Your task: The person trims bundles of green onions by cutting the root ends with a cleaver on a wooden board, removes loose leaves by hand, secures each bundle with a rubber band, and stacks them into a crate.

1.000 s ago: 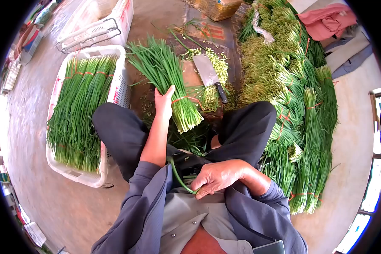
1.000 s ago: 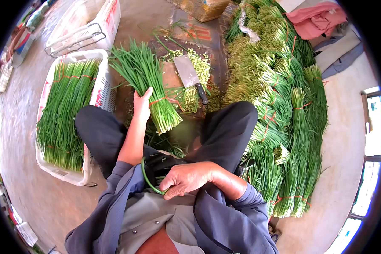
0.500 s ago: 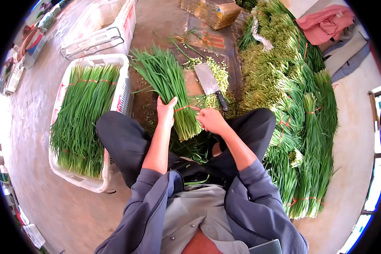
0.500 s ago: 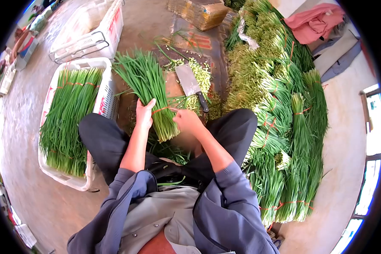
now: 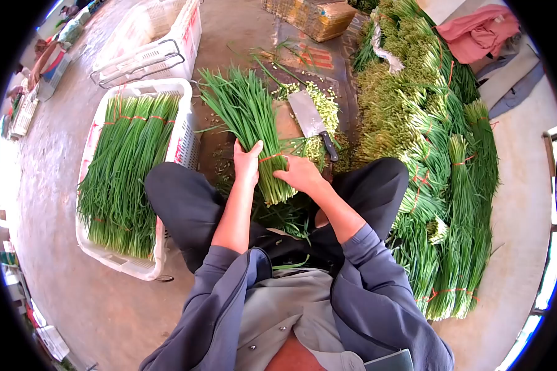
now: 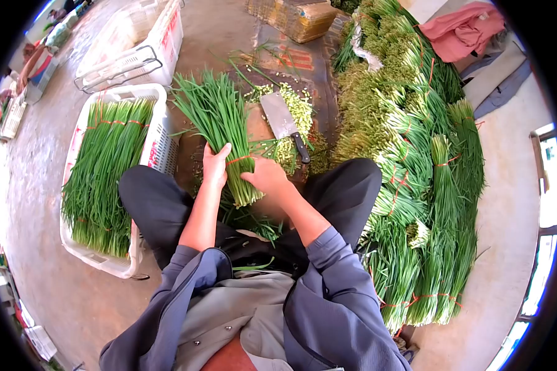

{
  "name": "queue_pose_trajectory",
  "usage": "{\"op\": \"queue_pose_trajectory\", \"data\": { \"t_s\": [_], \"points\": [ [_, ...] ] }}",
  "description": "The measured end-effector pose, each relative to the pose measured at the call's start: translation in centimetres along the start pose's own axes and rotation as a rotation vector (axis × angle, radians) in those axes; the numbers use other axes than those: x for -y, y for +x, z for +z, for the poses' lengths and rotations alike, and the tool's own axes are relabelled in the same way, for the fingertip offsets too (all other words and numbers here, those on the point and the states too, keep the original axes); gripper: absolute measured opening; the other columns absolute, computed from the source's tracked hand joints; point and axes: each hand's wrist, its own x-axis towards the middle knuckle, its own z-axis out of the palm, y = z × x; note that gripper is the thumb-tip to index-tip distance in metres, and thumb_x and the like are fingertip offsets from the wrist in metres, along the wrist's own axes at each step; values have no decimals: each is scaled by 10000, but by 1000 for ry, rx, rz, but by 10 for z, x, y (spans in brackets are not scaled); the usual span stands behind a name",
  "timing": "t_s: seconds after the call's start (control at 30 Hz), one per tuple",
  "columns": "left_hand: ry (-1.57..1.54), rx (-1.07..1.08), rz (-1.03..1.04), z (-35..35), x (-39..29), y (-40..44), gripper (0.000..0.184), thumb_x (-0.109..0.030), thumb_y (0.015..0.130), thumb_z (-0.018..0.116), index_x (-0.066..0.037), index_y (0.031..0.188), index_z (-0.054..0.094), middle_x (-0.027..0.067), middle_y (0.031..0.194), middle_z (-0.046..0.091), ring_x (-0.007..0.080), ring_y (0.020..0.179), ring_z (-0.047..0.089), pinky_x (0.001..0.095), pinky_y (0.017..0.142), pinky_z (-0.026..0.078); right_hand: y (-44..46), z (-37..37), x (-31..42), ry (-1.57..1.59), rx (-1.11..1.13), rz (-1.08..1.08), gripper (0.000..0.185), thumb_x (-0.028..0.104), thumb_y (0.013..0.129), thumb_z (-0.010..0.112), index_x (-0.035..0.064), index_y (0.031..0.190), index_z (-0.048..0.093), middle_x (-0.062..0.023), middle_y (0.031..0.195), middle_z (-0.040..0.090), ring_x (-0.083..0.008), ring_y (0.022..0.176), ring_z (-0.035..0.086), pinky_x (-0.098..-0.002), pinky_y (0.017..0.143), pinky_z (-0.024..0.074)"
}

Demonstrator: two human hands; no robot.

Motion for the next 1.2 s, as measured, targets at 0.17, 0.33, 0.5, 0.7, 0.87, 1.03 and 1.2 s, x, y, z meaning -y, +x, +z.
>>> {"op": "queue_pose_trajectory", "data": {
  "t_s": [0.17, 0.33, 0.5, 0.7, 0.87, 1.03, 1.2],
  "points": [
    [-3, 2, -2, 2, -2, -1, 571, 69, 885, 712, -18, 1399, 480, 88, 1252, 662, 196, 1079, 660, 349, 955, 528, -1, -8, -12, 403, 227, 229, 205, 142, 891, 660, -62, 881, 667, -128, 716, 710, -164, 571, 689, -303, 521, 575],
    [10, -9, -9, 3, -3, -2, 572, 69, 882, 715, -15, 1398, 483, 87, 1250, 664, 193, 1077, 662, 341, 950, 530, -17, -17, -15, 343, 256, 223, 220, 166, 888, 686, -51, 871, 659, -99, 676, 681, -155, 544, 668, -292, 517, 552],
    [4, 0, 5, 3, -2, 0, 578, 69, 881, 715, -15, 1401, 477, 89, 1260, 661, 196, 1083, 661, 344, 959, 529, -3, 0, -17, 245, 60, 249, 268, 264, 807, 727, -4, 800, 725, -185, 888, 715, -318, 863, 697, -408, 812, 547],
    [12, 4, 17, 1, 0, 0, 595, 73, 883, 710, -12, 1418, 464, 93, 1271, 658, 197, 1109, 655, 343, 971, 523, -6, -11, -13, 348, 243, 151, 233, 214, 892, 688, -19, 898, 679, -78, 672, 669, -146, 516, 632, -294, 511, 535],
    [19, 30, 17, -2, 2, 2, 565, 76, 893, 685, -11, 1409, 474, 105, 1276, 659, 219, 1088, 671, 357, 971, 539, -53, -69, 58, 686, 1212, -20, 143, 149, 944, 650, 7, 957, 656, -73, 825, 738, -150, 628, 699, -283, 555, 566],
    [21, 19, -55, 10, -16, -8, 578, 77, 881, 693, -9, 1407, 470, 106, 1254, 654, 216, 1043, 678, 352, 925, 557, 7, -2, 2, 19, -108, -230, 298, 126, 828, 757, 10, 1050, 595, -210, 895, 659, -399, 882, 670, -479, 777, 552],
    [9, 11, 5, -1, 3, 2, 594, 49, 887, 719, -12, 1417, 457, 94, 1255, 649, 205, 1091, 646, 355, 963, 520, 16, 20, -4, -167, -193, -321, 247, 93, 849, 719, 34, 1040, 574, -186, 959, 635, -398, 866, 664, -478, 768, 568]
  ]
}}
